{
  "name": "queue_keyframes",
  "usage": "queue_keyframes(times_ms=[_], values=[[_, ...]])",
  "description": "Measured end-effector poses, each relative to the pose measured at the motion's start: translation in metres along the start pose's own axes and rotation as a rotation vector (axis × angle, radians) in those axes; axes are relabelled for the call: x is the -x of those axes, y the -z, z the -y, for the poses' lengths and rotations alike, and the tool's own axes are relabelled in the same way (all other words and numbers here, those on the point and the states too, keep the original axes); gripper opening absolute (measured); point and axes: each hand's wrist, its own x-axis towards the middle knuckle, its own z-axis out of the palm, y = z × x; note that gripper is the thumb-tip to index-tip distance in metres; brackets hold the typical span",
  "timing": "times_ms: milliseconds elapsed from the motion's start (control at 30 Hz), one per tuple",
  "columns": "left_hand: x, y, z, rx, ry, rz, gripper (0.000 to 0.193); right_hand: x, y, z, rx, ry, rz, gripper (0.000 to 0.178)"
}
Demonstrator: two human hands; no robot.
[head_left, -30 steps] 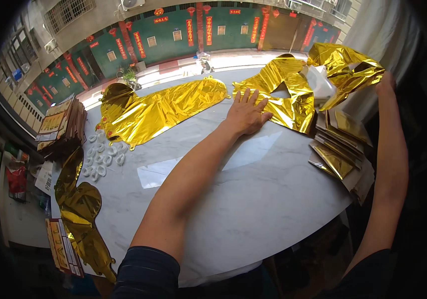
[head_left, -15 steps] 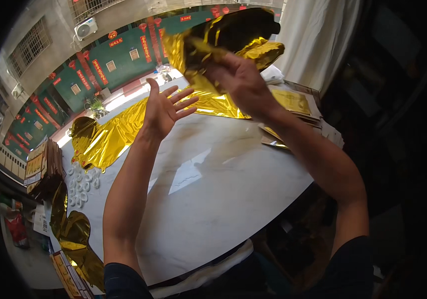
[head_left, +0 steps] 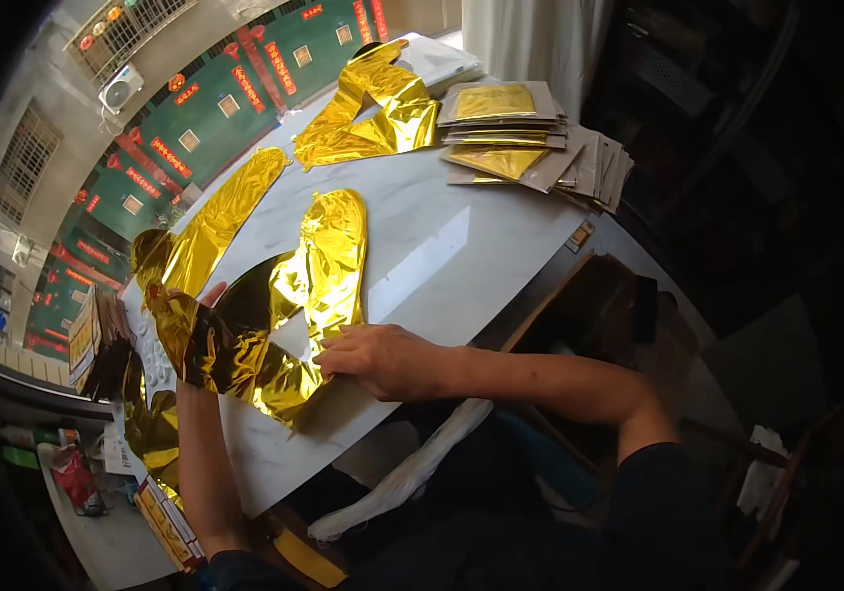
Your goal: Folding a gold foil balloon and placing it inside a plastic sleeve with a cardboard insert.
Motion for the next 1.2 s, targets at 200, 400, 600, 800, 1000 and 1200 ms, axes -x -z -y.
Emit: queue_keyframes(times_ms=[200,400,600,800,1000,1200], values=[[0.057,-0.034,-0.006,-0.03,-0.068,-0.378,0.104,0.027,-0.026,0.007,0.011,-0.013,-0.237,0.021],[0.1,-0.036,0.009,-0.116,-0.134,-0.45,0.088,0.04,-0.035,0.026,0.065,-0.134,-0.24,0.012],[0.096,0.005,0.02,-0.83,-0.13,-0.618,0.049,0.048,-0.049,0.037,0.257,0.119,-0.123,0.012],[0.096,0.015,0.013,-0.887,-0.137,-0.688,0.051,0.064,-0.048,0.028,0.387,0.246,-0.21,0.007],[0.113,-0.014,0.025,-0.939,-0.229,-0.76,0.056,0.065,-0.024,0.045,0.307,0.136,-0.114,0.015],[0.123,0.007,0.032,-1.112,-0.326,-0.879,0.056,0.026,-0.005,0.045,0.29,0.072,-0.16,0.04]])
